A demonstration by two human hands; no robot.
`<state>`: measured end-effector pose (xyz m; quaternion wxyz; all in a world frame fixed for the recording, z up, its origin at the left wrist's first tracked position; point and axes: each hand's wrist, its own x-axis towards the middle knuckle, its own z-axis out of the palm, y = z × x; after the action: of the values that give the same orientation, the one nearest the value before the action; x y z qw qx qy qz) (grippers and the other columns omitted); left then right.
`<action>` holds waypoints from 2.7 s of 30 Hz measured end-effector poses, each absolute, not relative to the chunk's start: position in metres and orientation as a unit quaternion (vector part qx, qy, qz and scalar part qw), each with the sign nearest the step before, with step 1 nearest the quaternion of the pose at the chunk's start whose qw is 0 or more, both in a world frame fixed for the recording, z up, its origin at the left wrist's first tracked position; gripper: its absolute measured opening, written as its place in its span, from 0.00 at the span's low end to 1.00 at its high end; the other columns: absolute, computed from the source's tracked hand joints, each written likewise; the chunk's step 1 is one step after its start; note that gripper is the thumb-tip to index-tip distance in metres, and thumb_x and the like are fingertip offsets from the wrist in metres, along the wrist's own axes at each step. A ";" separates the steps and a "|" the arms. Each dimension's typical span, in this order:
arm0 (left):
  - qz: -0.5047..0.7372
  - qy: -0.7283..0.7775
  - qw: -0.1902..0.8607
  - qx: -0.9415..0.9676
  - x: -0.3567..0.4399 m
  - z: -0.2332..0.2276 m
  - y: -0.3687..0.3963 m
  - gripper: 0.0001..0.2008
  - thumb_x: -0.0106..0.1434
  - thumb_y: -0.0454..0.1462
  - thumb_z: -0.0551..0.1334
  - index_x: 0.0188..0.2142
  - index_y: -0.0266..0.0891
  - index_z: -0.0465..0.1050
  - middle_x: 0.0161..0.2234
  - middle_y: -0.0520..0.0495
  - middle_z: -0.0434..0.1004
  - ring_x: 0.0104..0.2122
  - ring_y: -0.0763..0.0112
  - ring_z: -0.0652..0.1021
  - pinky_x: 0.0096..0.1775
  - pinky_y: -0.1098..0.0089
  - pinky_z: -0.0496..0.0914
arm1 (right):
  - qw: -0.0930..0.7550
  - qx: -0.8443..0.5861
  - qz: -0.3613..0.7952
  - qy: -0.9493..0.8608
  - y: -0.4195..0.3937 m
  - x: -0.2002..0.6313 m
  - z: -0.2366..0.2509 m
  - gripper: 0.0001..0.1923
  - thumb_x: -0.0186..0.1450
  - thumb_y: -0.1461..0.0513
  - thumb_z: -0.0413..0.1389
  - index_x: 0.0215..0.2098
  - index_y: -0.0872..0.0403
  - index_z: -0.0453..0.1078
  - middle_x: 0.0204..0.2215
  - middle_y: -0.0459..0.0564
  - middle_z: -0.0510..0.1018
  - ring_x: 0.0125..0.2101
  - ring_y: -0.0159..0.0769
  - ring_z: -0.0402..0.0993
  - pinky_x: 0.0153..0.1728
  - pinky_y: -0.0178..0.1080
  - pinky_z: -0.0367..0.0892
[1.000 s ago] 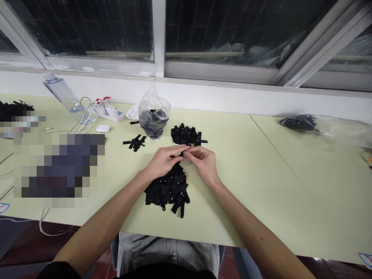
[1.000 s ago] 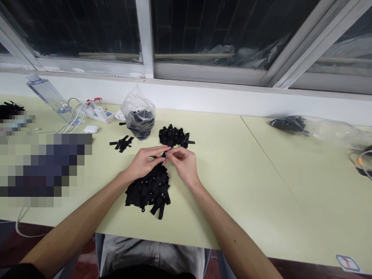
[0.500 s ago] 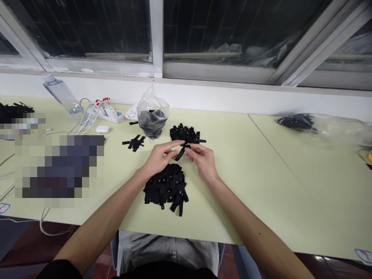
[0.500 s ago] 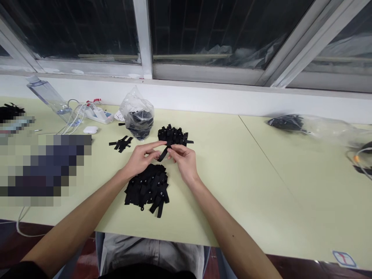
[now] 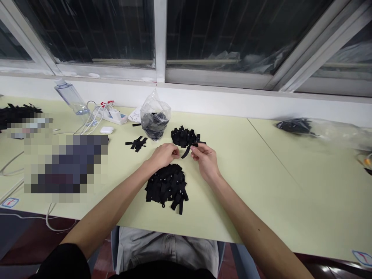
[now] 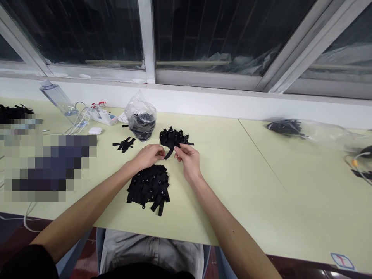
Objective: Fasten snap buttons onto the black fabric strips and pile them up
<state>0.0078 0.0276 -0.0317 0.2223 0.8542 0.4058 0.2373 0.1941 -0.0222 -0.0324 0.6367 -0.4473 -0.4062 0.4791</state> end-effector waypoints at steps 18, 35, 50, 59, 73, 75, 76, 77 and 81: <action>0.482 0.371 0.445 0.657 0.016 -0.030 0.001 0.10 0.62 0.42 0.63 0.34 0.37 0.76 0.35 0.47 0.78 0.35 0.68 0.76 0.40 0.69 0.70 | 0.554 -0.459 0.395 -0.571 -0.033 0.178 -0.031 0.06 0.59 0.58 0.64 0.32 0.52 0.78 0.29 0.48 0.79 0.23 0.33 0.71 0.27 0.39 0.68; 0.468 0.358 0.432 0.682 0.019 -0.027 -0.004 0.09 0.64 0.39 0.60 0.37 0.37 0.77 0.39 0.44 0.79 0.40 0.66 0.77 0.43 0.68 0.71 | 0.562 -0.516 0.318 -0.563 -0.041 0.175 -0.026 0.05 0.61 0.59 0.61 0.33 0.53 0.74 0.28 0.48 0.78 0.22 0.33 0.70 0.26 0.38 0.67; 0.453 0.363 0.422 0.696 0.019 -0.028 -0.007 0.08 0.64 0.37 0.61 0.37 0.38 0.79 0.40 0.44 0.81 0.40 0.65 0.80 0.44 0.67 0.73 | 0.542 -0.545 0.249 -0.589 -0.043 0.175 -0.035 0.05 0.62 0.60 0.57 0.34 0.52 0.73 0.30 0.48 0.79 0.26 0.35 0.72 0.29 0.39 0.67; 0.455 0.362 0.437 0.686 0.021 -0.028 -0.010 0.09 0.64 0.39 0.62 0.39 0.39 0.80 0.41 0.43 0.81 0.42 0.62 0.80 0.47 0.63 0.73 | 0.541 -0.551 0.248 -0.585 -0.041 0.177 -0.032 0.08 0.63 0.56 0.57 0.32 0.52 0.72 0.28 0.49 0.78 0.25 0.36 0.71 0.26 0.38 0.65; 0.415 0.418 0.389 0.708 0.015 -0.032 -0.004 0.11 0.64 0.43 0.63 0.36 0.39 0.80 0.35 0.47 0.82 0.35 0.64 0.79 0.40 0.67 0.71 | 0.571 -0.517 0.306 -0.559 -0.033 0.189 -0.013 0.13 0.66 0.54 0.55 0.31 0.54 0.72 0.27 0.48 0.76 0.26 0.33 0.67 0.29 0.37 0.62; 0.403 0.430 0.365 0.720 0.012 -0.034 -0.002 0.12 0.64 0.44 0.62 0.35 0.41 0.80 0.33 0.48 0.82 0.33 0.63 0.79 0.38 0.66 0.70 | 0.565 -0.534 0.283 -0.562 -0.022 0.197 -0.010 0.13 0.65 0.55 0.55 0.29 0.54 0.73 0.25 0.48 0.76 0.26 0.33 0.66 0.29 0.37 0.62; 0.399 0.435 0.347 0.729 0.011 -0.034 -0.001 0.12 0.65 0.45 0.61 0.35 0.42 0.81 0.33 0.48 0.82 0.33 0.63 0.78 0.38 0.66 0.69 | 0.553 -0.544 0.275 -0.568 -0.014 0.201 -0.007 0.12 0.64 0.56 0.56 0.29 0.54 0.74 0.25 0.47 0.76 0.26 0.33 0.66 0.29 0.37 0.62; 0.395 0.437 0.326 0.740 0.009 -0.034 0.000 0.12 0.65 0.44 0.61 0.35 0.43 0.81 0.34 0.48 0.82 0.34 0.62 0.78 0.39 0.65 0.69 | 0.539 -0.554 0.270 -0.574 -0.005 0.205 -0.004 0.11 0.62 0.56 0.57 0.29 0.55 0.74 0.25 0.47 0.76 0.26 0.34 0.67 0.29 0.37 0.61; 0.383 0.438 0.245 0.776 0.003 -0.032 0.004 0.10 0.66 0.42 0.60 0.37 0.45 0.81 0.36 0.48 0.82 0.38 0.60 0.77 0.42 0.62 0.67 | 0.465 -0.584 0.248 -0.617 0.042 0.213 0.007 0.08 0.57 0.57 0.60 0.27 0.55 0.76 0.24 0.47 0.77 0.25 0.34 0.68 0.28 0.37 0.62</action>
<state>0.0031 0.0044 -0.0318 0.2447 0.7758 0.4376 0.3832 0.2126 0.0420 0.0071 0.4653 -0.5845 -0.6169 0.2477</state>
